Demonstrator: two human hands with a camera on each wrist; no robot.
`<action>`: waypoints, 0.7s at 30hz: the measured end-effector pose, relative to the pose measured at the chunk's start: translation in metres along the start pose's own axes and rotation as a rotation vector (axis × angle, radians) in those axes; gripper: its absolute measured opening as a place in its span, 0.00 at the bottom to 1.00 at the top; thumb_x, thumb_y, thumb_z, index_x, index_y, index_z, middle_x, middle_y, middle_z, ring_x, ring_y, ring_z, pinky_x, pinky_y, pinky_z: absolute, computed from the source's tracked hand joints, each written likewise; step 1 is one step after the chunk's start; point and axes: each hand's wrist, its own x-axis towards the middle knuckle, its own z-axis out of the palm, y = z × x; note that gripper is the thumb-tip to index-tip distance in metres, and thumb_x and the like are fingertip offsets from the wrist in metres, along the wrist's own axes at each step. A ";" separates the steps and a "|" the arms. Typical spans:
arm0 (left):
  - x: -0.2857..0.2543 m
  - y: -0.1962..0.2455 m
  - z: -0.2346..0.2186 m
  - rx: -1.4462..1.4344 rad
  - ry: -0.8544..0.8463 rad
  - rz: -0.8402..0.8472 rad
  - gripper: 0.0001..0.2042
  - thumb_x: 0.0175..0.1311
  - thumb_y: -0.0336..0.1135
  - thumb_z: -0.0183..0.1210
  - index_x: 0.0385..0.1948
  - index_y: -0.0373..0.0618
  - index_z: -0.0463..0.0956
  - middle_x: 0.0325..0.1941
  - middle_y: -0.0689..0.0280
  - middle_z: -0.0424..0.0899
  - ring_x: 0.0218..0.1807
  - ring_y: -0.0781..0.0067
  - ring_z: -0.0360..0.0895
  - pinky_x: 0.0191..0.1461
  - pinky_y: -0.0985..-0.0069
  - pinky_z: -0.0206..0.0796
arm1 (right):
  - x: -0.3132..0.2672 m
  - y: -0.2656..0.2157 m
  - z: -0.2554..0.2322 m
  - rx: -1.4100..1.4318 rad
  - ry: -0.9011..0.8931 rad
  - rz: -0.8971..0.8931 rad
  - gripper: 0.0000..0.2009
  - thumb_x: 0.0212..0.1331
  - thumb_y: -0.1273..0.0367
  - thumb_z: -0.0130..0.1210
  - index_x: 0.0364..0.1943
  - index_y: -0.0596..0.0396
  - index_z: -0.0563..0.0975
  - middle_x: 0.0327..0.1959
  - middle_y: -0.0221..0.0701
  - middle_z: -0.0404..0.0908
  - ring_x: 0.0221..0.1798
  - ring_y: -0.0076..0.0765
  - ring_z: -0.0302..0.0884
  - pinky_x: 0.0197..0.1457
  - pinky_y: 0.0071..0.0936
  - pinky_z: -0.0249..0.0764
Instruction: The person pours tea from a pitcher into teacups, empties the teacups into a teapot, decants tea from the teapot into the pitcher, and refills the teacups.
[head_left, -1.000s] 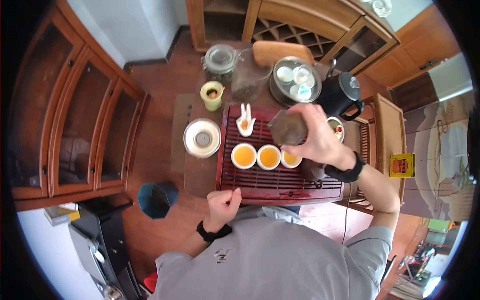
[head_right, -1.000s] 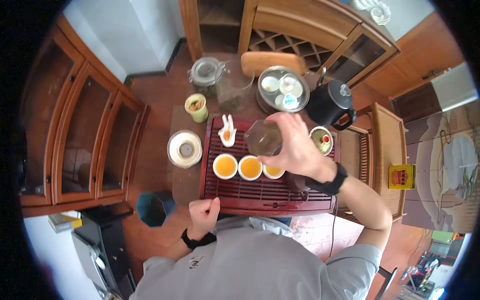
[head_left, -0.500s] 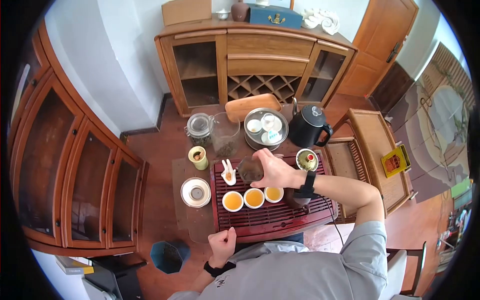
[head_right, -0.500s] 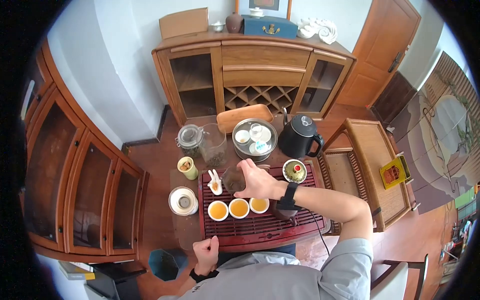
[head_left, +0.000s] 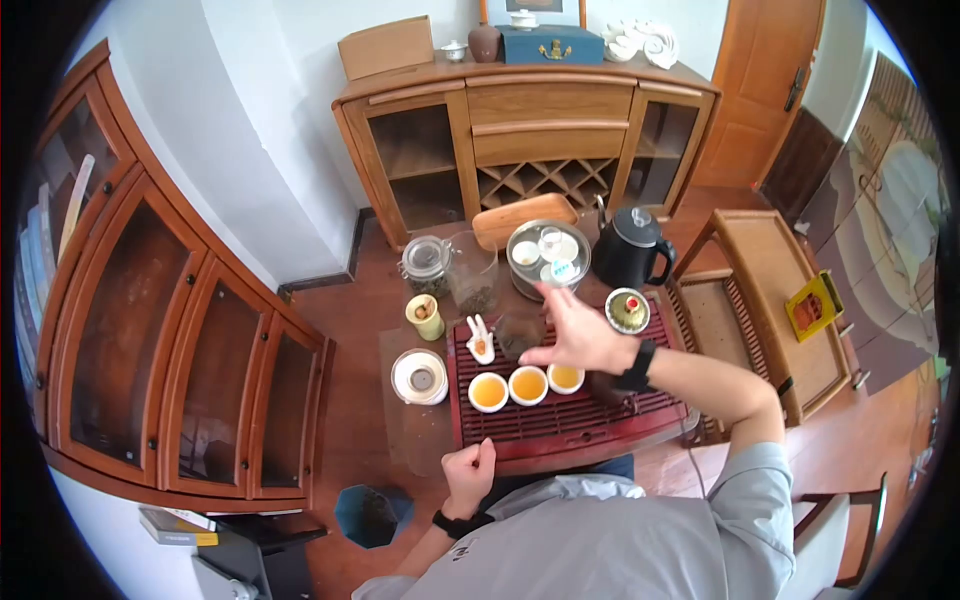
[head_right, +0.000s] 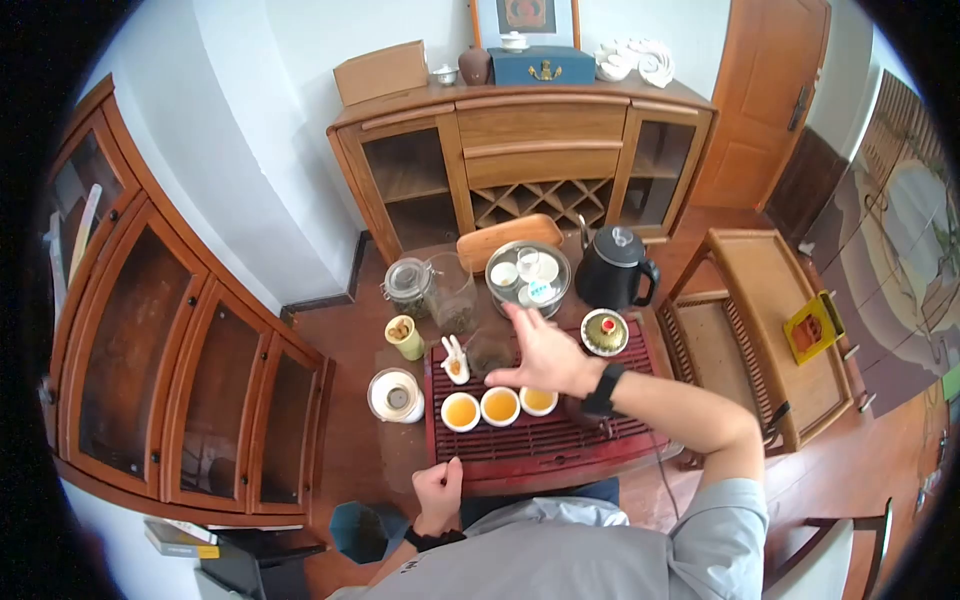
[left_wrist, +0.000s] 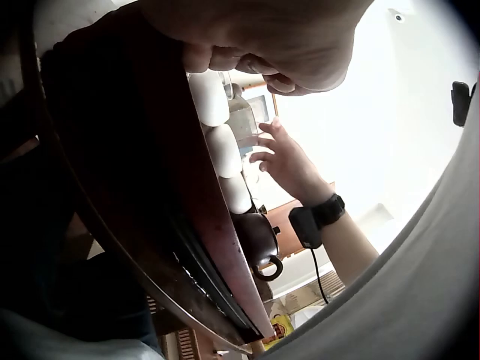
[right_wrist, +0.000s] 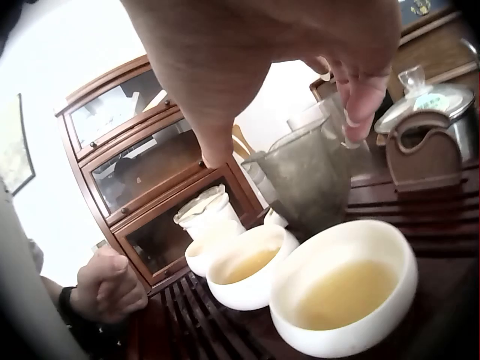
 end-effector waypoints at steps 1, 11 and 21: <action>-0.001 -0.001 -0.001 0.005 -0.008 -0.002 0.21 0.66 0.28 0.62 0.12 0.37 0.64 0.11 0.59 0.56 0.12 0.76 0.54 0.18 0.71 0.49 | -0.005 -0.005 -0.012 0.003 0.052 0.004 0.45 0.49 0.54 0.74 0.65 0.65 0.62 0.49 0.49 0.76 0.48 0.51 0.80 0.50 0.39 0.80; -0.002 -0.002 0.000 -0.038 -0.040 0.035 0.23 0.69 0.27 0.59 0.12 0.39 0.60 0.12 0.72 0.56 0.17 0.85 0.51 0.20 0.74 0.43 | -0.071 0.022 -0.071 -0.388 -0.009 0.234 0.16 0.61 0.57 0.61 0.29 0.57 0.79 0.25 0.44 0.83 0.33 0.55 0.83 0.37 0.47 0.79; -0.003 -0.011 0.001 -0.030 -0.046 0.037 0.23 0.68 0.28 0.60 0.12 0.38 0.61 0.11 0.66 0.54 0.16 0.82 0.51 0.20 0.73 0.45 | -0.113 0.028 -0.041 -0.440 -0.176 0.271 0.22 0.66 0.51 0.54 0.33 0.61 0.80 0.24 0.46 0.83 0.29 0.55 0.84 0.35 0.47 0.81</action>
